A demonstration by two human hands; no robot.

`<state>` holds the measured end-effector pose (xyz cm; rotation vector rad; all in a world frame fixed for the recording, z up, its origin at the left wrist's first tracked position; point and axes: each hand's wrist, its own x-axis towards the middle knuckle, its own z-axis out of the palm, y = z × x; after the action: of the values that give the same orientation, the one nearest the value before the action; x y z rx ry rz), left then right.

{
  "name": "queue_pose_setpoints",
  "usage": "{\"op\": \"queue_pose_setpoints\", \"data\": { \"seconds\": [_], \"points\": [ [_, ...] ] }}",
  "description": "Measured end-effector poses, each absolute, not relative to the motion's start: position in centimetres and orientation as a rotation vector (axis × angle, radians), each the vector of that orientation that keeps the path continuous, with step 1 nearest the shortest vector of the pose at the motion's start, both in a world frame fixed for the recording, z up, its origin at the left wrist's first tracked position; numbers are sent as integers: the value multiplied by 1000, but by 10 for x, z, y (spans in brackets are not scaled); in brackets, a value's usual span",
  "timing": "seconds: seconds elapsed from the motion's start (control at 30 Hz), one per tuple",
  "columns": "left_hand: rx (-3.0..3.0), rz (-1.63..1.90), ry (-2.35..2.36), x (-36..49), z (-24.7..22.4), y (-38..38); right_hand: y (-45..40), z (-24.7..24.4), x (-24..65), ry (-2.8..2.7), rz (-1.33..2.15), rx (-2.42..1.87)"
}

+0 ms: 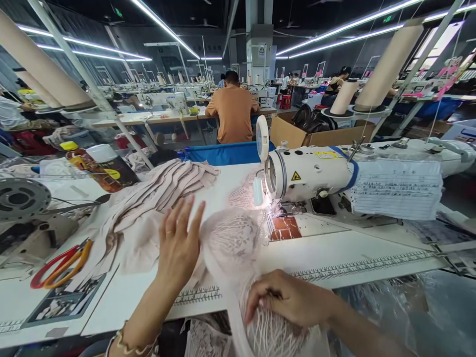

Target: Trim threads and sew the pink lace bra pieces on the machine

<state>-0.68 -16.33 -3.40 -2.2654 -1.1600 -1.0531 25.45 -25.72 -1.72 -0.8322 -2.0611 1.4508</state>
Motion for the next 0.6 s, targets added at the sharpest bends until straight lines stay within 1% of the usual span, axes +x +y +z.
{"op": "queue_pose_setpoints", "data": {
  "seconds": [0.07, 0.1, 0.13, 0.2, 0.27, 0.33, 0.37, 0.4, 0.5, 0.6],
  "points": [
    [-2253, -943, -1455, 4, -47, -168, -260, -28, 255, -2019, 1222, -1196],
    [-2354, -919, -1533, 10, -56, -176, -261, -34, 254, -2002, 1139, -1302],
    [-2561, -908, -1541, 16, -65, -187, -262, -40, 251, -1990, 1088, -1347],
    [-3069, -993, -1531, 31, -82, -212, -262, -53, 243, -1967, 1048, -1296],
    [-3319, -1204, -1848, 43, -91, -233, -260, -65, 234, -1921, 891, -1254],
    [-3245, -1482, -2381, 50, -92, -242, -255, -77, 236, -1862, 535, -1346],
    [-3112, -1622, -2625, 50, -90, -243, -252, -83, 243, -1816, 297, -1428],
    [-2956, -1761, -2807, 48, -88, -243, -247, -87, 256, -1774, 129, -1497],
    [-2639, -2073, -3006, 40, -82, -239, -229, -92, 318, -1649, -102, -1638],
    [-2641, -2153, -2972, 38, -81, -240, -208, -89, 386, -1575, -301, -1772]
  ]
}}
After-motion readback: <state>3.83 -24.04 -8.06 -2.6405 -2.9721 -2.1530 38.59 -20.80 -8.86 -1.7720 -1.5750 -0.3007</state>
